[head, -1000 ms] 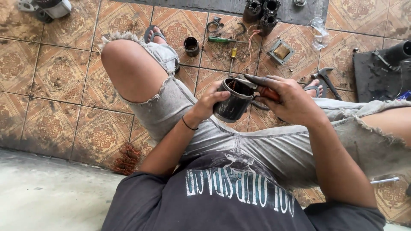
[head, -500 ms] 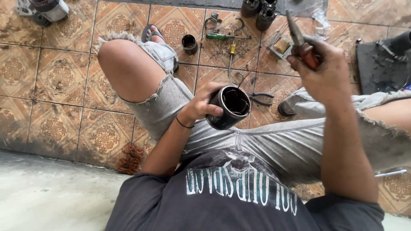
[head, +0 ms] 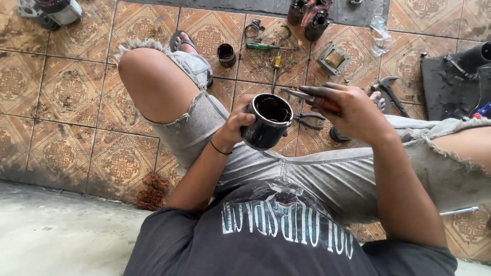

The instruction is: Disassembling and inspecting the internal components of a motor housing using pliers and other hand tools.

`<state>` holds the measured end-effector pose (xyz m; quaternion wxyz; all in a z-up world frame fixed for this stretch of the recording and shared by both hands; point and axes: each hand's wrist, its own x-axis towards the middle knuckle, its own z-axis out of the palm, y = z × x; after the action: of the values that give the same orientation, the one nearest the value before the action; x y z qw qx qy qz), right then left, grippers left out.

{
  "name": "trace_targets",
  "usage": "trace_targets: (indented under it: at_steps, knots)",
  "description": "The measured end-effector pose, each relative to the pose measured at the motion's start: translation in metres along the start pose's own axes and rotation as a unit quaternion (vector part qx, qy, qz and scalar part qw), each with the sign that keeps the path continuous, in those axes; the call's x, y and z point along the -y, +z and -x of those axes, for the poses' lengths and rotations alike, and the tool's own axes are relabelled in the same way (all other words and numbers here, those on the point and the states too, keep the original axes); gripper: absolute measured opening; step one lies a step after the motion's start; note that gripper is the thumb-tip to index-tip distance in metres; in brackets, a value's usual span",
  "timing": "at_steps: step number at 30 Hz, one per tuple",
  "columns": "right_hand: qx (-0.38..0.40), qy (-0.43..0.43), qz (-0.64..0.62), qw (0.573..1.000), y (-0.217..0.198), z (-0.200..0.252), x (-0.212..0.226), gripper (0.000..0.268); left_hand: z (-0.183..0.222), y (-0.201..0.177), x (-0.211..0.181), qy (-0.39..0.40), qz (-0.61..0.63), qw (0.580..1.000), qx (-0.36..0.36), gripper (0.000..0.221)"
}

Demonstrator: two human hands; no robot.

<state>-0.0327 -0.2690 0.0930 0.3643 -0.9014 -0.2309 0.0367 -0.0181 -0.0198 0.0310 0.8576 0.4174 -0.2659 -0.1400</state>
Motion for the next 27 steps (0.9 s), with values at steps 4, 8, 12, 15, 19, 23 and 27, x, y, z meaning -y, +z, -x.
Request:
trace_targets:
  at_steps: [4,8,12,15,19,23,27]
  knots:
    - [-0.031,-0.083,0.066,0.994,0.012,-0.004,-0.014,0.026,0.016,-0.045,0.039,0.002,-0.01,1.0,-0.015,0.041]
    - [-0.076,-0.126,0.056,0.988,0.024,-0.006,-0.024,0.026,0.016,-0.05,0.045,-0.013,-0.014,1.0,0.007,0.042]
    - [-0.109,-0.124,0.116,0.979,0.007,0.0,-0.007,0.026,-0.002,-0.022,0.009,0.008,-0.032,0.999,0.03,0.051]
    - [-0.086,-0.112,0.173,0.975,-0.006,0.011,0.001,0.021,-0.009,-0.024,0.0,0.023,-0.122,0.992,0.009,0.056]
    - [-0.04,-0.111,0.233,0.965,-0.014,0.014,0.016,0.029,-0.005,-0.022,-0.011,0.012,-0.228,0.973,0.041,0.069]
    - [0.063,-0.045,0.28,0.957,-0.026,0.017,0.041,0.043,-0.004,-0.017,-0.011,-0.005,-0.265,0.963,0.035,0.076]
    - [0.082,-0.005,0.336,0.938,-0.009,0.03,0.02,0.039,-0.007,-0.021,-0.01,0.002,-0.249,0.968,0.024,0.083]
